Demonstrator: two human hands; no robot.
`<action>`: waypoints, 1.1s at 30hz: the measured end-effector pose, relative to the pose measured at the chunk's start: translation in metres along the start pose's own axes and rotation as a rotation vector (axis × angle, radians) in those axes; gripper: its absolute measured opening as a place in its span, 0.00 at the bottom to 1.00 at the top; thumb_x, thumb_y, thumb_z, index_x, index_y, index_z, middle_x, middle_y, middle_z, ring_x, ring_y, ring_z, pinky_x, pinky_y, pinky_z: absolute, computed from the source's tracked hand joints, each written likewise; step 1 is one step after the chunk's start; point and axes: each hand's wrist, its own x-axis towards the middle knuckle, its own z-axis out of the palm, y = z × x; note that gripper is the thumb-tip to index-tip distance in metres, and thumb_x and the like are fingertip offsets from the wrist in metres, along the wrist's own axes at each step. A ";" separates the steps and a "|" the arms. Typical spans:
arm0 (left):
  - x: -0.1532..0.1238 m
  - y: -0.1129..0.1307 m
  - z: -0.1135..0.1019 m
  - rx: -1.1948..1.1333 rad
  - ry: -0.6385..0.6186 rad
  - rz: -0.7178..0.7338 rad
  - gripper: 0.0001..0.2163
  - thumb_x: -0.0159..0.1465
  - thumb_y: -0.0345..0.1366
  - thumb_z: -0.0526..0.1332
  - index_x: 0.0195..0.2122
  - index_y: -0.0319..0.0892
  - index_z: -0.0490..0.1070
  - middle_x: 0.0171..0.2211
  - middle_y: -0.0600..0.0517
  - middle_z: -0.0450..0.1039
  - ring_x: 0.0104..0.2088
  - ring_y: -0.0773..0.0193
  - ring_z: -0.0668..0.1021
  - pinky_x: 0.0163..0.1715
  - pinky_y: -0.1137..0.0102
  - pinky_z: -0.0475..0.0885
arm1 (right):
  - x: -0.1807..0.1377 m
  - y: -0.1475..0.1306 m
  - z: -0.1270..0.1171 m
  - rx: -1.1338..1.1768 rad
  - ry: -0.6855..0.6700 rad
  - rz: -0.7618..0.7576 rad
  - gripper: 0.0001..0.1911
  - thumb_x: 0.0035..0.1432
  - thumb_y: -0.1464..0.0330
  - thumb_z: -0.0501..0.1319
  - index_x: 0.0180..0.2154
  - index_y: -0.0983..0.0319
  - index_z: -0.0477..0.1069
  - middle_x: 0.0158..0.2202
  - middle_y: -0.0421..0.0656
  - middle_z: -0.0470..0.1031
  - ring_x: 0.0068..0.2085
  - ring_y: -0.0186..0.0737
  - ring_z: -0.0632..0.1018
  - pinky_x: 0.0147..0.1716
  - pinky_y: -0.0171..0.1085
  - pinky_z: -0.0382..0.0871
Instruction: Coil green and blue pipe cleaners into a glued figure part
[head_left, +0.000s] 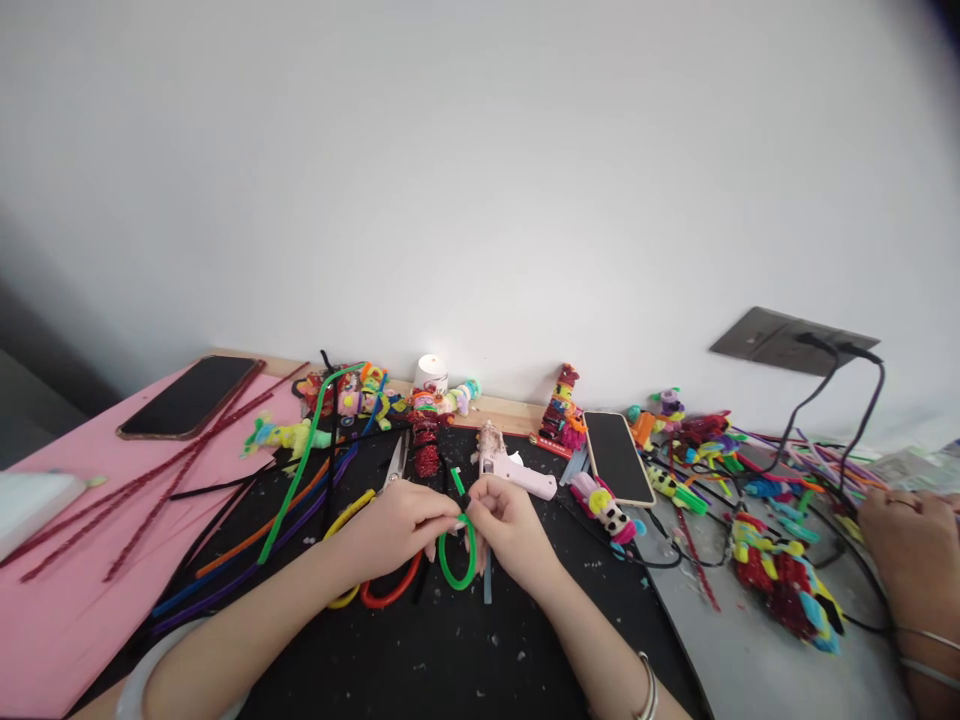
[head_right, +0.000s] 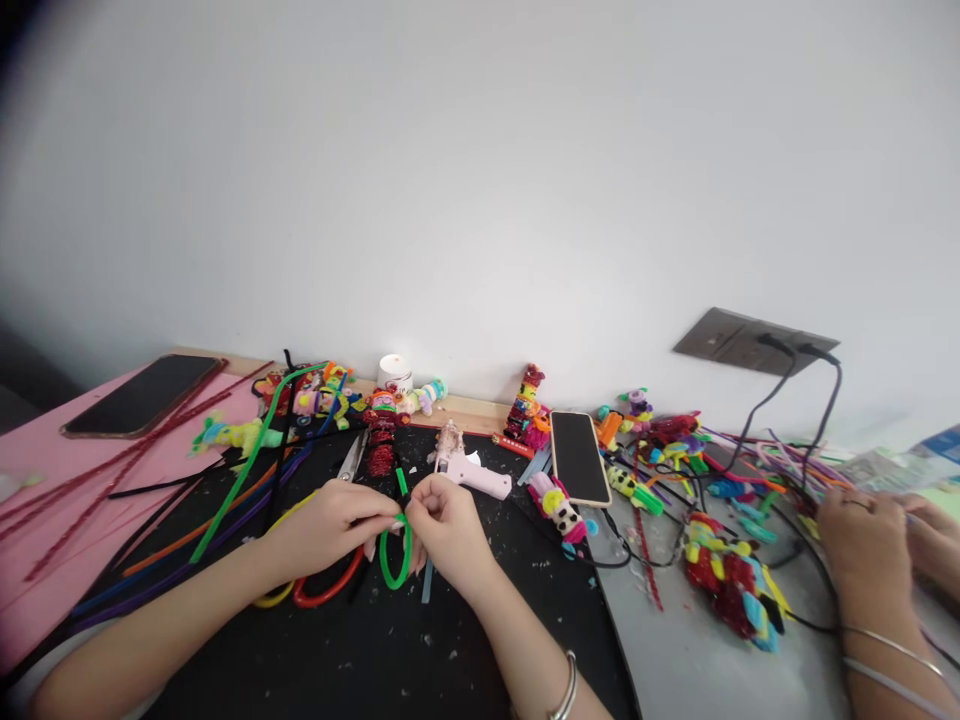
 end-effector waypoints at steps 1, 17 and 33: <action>0.000 0.001 -0.001 -0.035 -0.005 -0.004 0.14 0.65 0.37 0.52 0.26 0.43 0.74 0.18 0.54 0.74 0.22 0.65 0.76 0.31 0.73 0.67 | 0.000 0.000 0.000 -0.024 0.018 -0.006 0.11 0.53 0.64 0.58 0.27 0.61 0.58 0.11 0.29 0.61 0.10 0.28 0.65 0.08 0.25 0.56; -0.001 0.008 0.002 -0.582 -0.323 -0.234 0.13 0.60 0.40 0.58 0.21 0.40 0.72 0.15 0.54 0.72 0.14 0.68 0.74 0.19 0.77 0.66 | 0.005 -0.006 -0.011 0.460 0.085 0.007 0.14 0.46 0.68 0.67 0.35 0.65 0.68 0.22 0.39 0.74 0.16 0.27 0.72 0.16 0.25 0.69; -0.001 0.003 0.004 -0.794 -0.297 -0.352 0.10 0.57 0.39 0.61 0.23 0.39 0.69 0.21 0.51 0.77 0.19 0.66 0.78 0.20 0.75 0.70 | 0.014 -0.003 -0.028 0.536 0.267 -0.157 0.10 0.49 0.64 0.66 0.30 0.64 0.69 0.22 0.38 0.70 0.17 0.24 0.63 0.12 0.24 0.55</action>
